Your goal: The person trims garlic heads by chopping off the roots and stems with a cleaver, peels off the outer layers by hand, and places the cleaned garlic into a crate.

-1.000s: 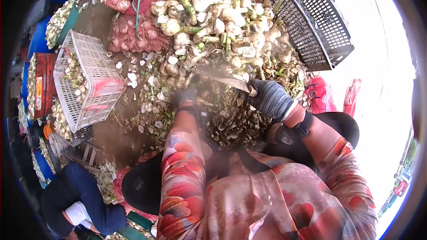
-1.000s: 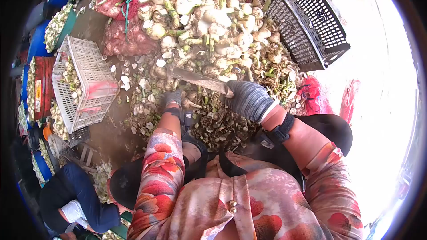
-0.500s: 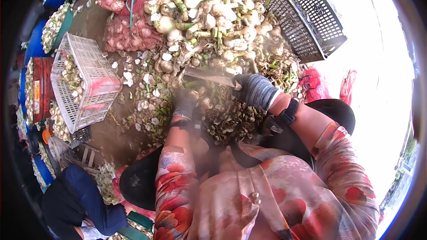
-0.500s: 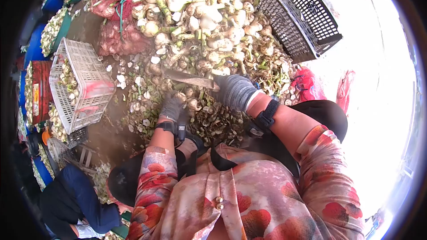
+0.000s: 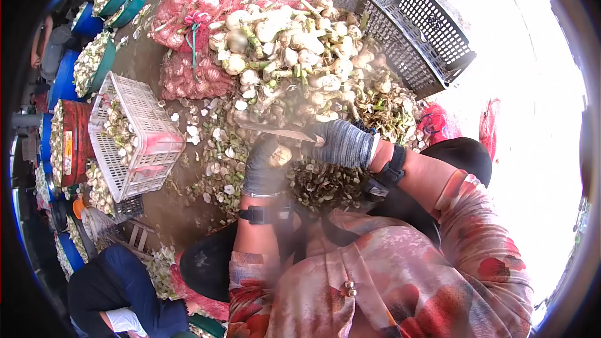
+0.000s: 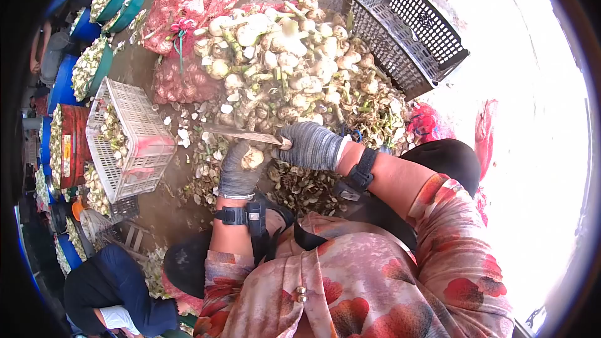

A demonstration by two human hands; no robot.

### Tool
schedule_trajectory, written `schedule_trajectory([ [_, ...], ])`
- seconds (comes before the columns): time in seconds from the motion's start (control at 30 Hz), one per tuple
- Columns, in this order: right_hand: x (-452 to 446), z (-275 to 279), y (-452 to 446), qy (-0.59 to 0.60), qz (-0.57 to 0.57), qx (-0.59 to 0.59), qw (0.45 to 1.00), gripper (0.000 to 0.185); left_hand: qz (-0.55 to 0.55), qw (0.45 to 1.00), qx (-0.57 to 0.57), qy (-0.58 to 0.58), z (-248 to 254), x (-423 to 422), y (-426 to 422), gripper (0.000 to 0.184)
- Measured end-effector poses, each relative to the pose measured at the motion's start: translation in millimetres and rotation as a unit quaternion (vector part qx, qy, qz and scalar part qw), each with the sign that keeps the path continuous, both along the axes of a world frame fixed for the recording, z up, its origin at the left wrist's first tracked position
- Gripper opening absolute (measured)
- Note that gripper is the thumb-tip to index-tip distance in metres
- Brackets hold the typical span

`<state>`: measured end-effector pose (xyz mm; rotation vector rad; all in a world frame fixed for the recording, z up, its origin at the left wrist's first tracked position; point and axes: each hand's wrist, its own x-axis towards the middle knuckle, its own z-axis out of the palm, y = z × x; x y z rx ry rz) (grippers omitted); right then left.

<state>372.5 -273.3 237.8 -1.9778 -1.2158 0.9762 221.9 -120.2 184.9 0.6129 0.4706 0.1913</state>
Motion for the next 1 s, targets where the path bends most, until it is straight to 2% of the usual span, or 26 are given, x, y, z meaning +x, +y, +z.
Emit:
schedule_trajectory([
  [0.03,1.7,-3.4,-2.8,-0.001,-0.001,0.0,1.0,0.027,-0.012,1.0,-0.013,0.0,-6.0,-3.3,-0.5,0.039],
  [0.07,4.1,-16.8,-7.1,-0.001,0.004,-0.018,1.0,0.029,0.038,0.997,0.036,0.064,8.1,-5.2,-15.5,0.04],
  [0.1,8.5,-40.6,-11.3,-0.001,0.01,-0.034,0.999,0.03,0.037,0.997,0.036,0.063,3.9,-10.1,-15.5,0.04],
  [0.17,17.9,-88.5,-22.4,-0.005,-0.002,-0.066,0.998,0.045,-0.003,0.993,-0.054,-0.106,-6.0,-13.3,-4.6,0.038],
  [0.2,22.9,-112.5,-27.9,-0.008,-0.008,-0.081,0.997,0.053,-0.019,0.993,-0.013,-0.115,19.3,-9.6,-10.3,0.036],
  [0.23,20.0,-93.7,-26.5,-0.009,-0.037,-0.076,0.996,0.057,-0.017,0.993,-0.014,-0.115,27.3,-8.7,-10.4,0.036],
  [0.3,13.3,-16.6,-9.7,0.196,-0.111,-0.068,0.972,0.061,-0.054,0.994,0.092,-0.008,31.6,-12.3,-12.0,0.048],
  [0.37,5.9,29.1,0.9,0.309,-0.138,0.003,0.941,0.049,-0.077,0.987,0.132,0.042,23.4,-7.8,-10.8,0.046],
  [0.43,4.5,36.6,9.5,0.257,-0.18,-0.045,0.949,0.043,-0.082,0.985,0.154,-0.001,42.5,8.0,-20.6,0.051],
  [0.47,3.3,36.2,6.9,0.258,-0.18,-0.049,0.948,0.043,-0.088,0.971,0.22,-0.006,49.9,7.6,-23.2,0.053],
  [0.5,2.8,35.8,7.2,0.352,-0.23,-0.037,0.907,0.04,-0.091,0.954,0.286,-0.01,57.6,7.0,-25.9,0.056],
  [0.53,2.7,35.7,9.6,0.44,-0.275,-0.024,0.854,0.037,-0.061,0.962,0.264,-0.032,57.7,6.9,-24.5,0.059],
  [0.57,-1.0,15.8,13.2,0.441,-0.271,-0.026,0.855,0.037,-0.03,0.969,0.24,-0.053,57.5,5.2,-24.5,0.062],
  [0.6,-5.8,-19.3,17.2,0.494,-0.282,0.018,0.822,0.034,-0.01,0.974,0.218,-0.058,54.0,4.6,-28.5,0.067],
  [0.67,-15.1,-18.8,18.8,0.571,-0.299,0.06,0.762,0.03,0.012,0.97,0.235,-0.065,44.4,9.0,-31.2,0.068],
  [0.7,-15.3,-17.9,16.7,0.569,-0.301,0.059,0.763,0.03,0.032,0.965,0.252,-0.071,40.6,10.2,-32.1,0.069],
  [0.73,-14.7,-15.7,15.3,0.475,-0.275,-0.016,0.835,0.031,0.016,0.961,0.277,-0.021,40.2,9.5,-30.6,0.069],
  [0.77,-14.0,-13.3,14.7,0.373,-0.243,-0.09,0.891,0.033,0.017,0.961,0.276,-0.022,38.3,8.9,-27.6,0.069],
  [0.8,-7.5,-10.1,14.9,0.268,-0.194,-0.076,0.941,0.03,0.022,0.948,0.318,-0.023,34.9,7.9,-23.2,0.069],
  [0.83,-6.2,-7.8,11.4,0.268,-0.192,-0.076,0.941,0.03,0.027,0.932,0.36,-0.024,40.9,8.4,-20.6,0.069],
  [0.87,-5.4,-5.9,6.2,0.072,-0.154,0.027,0.985,0.027,0.028,0.932,0.361,-0.022,47.8,6.1,-19.1,0.069],
  [0.9,-4.5,-3.2,1.0,-0.128,-0.109,0.129,0.977,0.025,0.006,0.932,0.363,0.005,56.2,2.6,-18.3,0.063],
  [0.93,-2.9,15.0,-3.8,-0.175,-0.042,0.101,0.979,0.022,-0.017,0.931,0.363,0.032,63.5,0.7,-19.1,0.058],
  [0.97,-3.9,26.1,-6.4,-0.174,-0.042,0.097,0.979,0.022,-0.017,0.932,0.36,0.034,45.4,-5.0,-17.6,0.058],
  [1.0,-5.1,34.7,-8.9,-0.205,0.021,0.054,0.977,0.028,-0.005,0.923,0.383,0.03,13.6,-13.1,-12.9,0.058],
])
